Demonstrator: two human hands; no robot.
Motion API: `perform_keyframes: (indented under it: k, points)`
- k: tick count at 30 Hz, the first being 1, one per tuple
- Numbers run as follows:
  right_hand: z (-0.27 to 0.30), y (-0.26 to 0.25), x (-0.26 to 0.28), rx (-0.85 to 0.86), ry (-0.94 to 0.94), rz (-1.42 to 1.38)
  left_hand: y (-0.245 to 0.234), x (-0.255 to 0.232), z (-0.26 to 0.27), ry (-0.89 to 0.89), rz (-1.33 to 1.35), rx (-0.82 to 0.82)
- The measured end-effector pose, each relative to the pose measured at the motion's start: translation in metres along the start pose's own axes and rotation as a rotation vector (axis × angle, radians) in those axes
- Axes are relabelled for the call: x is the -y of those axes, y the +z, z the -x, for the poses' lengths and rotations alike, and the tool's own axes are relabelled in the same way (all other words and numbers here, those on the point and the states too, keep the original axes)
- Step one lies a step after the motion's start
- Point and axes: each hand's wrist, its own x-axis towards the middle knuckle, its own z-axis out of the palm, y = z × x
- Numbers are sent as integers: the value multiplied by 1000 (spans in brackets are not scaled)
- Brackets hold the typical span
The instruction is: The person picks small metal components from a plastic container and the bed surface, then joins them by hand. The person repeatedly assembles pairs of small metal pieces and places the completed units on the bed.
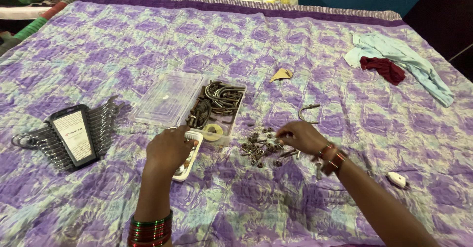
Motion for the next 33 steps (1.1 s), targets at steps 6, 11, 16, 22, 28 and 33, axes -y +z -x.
perform_keyframes:
  k: [6,11,16,22,28,33]
  points:
    - [-83,-5,36,-133,-163,16,-1,-1,4,4,24,5]
    - [-152,6,67,-305,-92,63,2,4,0,0,65,-7]
    - [-191,12,82,-532,-177,-9,0,4,0,-8,53,-6]
    - [-176,15,71,-418,-64,-64,-6,2,5,-2,56,-2]
    - [-109,-12,35,-361,3,-9,-4,-1,5,19,41,-4]
    - [-51,-33,-2,-386,-54,70,1,1,2,42,51,-36]
